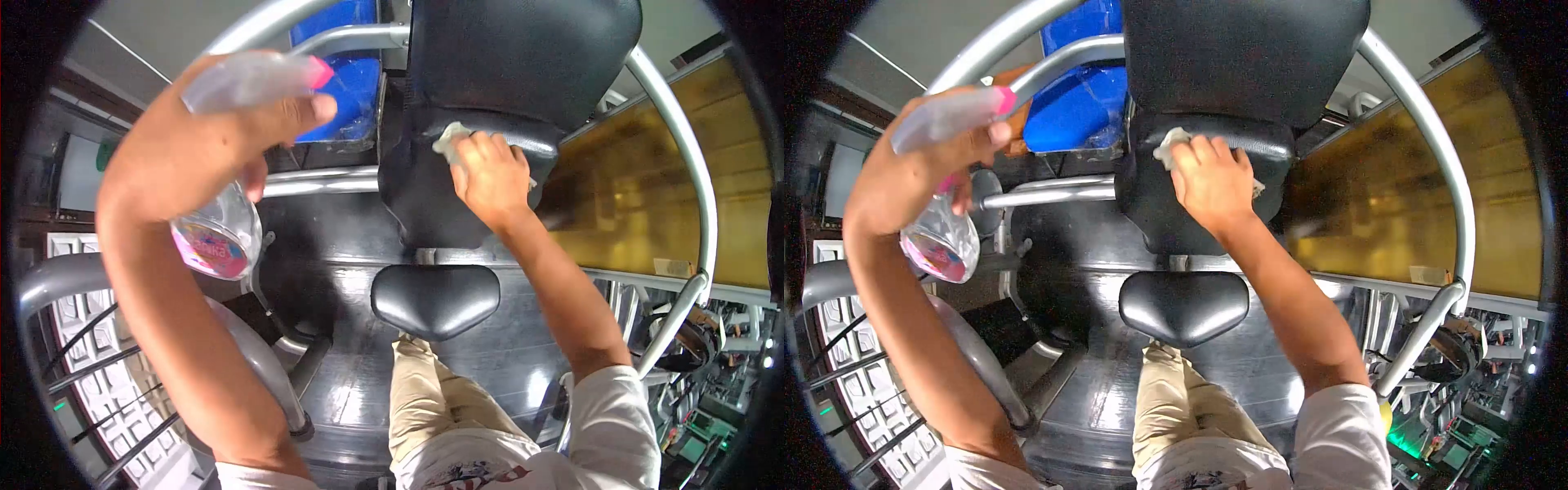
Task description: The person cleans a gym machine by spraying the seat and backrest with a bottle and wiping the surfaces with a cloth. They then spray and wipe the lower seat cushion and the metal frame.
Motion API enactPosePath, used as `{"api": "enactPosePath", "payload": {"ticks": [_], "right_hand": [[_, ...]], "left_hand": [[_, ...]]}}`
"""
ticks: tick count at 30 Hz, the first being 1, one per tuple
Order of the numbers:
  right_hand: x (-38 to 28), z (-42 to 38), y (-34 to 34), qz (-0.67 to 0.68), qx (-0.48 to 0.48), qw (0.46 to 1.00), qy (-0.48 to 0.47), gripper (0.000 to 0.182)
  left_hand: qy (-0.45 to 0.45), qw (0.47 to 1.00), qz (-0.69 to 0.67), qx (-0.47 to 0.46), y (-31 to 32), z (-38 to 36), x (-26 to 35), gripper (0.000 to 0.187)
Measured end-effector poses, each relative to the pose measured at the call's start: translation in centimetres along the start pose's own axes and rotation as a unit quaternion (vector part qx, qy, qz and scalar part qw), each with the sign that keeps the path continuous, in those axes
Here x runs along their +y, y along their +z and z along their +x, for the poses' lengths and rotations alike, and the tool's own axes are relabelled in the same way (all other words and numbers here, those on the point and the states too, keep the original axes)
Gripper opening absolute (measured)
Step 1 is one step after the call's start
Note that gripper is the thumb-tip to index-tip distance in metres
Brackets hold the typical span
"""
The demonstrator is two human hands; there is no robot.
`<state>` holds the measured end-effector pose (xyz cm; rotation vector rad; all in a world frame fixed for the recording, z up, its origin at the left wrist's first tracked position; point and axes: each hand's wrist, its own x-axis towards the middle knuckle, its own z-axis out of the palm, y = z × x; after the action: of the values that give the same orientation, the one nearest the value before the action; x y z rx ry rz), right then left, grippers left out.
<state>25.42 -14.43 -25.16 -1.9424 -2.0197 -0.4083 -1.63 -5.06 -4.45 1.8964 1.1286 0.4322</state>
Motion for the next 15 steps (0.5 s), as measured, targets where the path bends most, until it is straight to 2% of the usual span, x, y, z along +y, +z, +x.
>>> {"api": "enactPosePath", "payload": {"ticks": [2, 3, 4, 6, 8, 9, 10, 12, 15], "right_hand": [[-1.0, -1.7, 1.6, -0.008, -0.009, 1.0, 0.011, 0.021], [-1.4, -3.1, 3.2, -0.014, -0.035, 0.999, -0.021, 0.018], [-1.9, -5.3, 5.4, -0.072, -0.11, 0.989, -0.061, 0.015], [-0.9, -6.4, 6.2, -0.017, -0.092, 0.987, -0.13, 0.015], [-0.8, -3.8, 4.3, -0.055, -0.083, 0.984, -0.149, 0.013], [-1.0, -1.6, 2.2, -0.084, -0.03, 0.991, -0.096, 0.016], [0.0, 0.2, 1.6, -0.026, 0.031, 0.999, -0.031, 0.023], [0.8, 2.5, 0.9, -0.034, 0.093, 0.995, 0.005, 0.025], [0.9, 1.5, 1.4, -0.003, 0.103, 0.995, -0.015, 0.032]], "left_hand": [[-0.019, 0.999, 0.031, -0.004, 0.1, -0.2, 0.2, 0.044], [-0.021, 0.999, 0.039, -0.005, 0.1, -0.2, 0.3, 0.044], [-0.023, 0.999, 0.048, -0.008, 0.1, -0.2, 0.2, 0.044], [-0.01, 0.999, 0.031, -0.013, 0.1, -0.2, -0.4, 0.048], [-0.019, 0.999, 0.044, -0.002, 0.3, -0.3, -0.5, 0.05], [-0.016, 0.999, 0.051, 0.004, 0.4, -0.3, -0.5, 0.049], [-0.011, 0.998, 0.056, 0.012, 0.5, -0.4, -0.3, 0.049], [0.002, 0.998, 0.053, 0.021, 0.8, -0.6, -0.3, 0.048], [-0.005, 0.999, 0.046, 0.007, 0.1, -0.5, -0.1, 0.047]]}}
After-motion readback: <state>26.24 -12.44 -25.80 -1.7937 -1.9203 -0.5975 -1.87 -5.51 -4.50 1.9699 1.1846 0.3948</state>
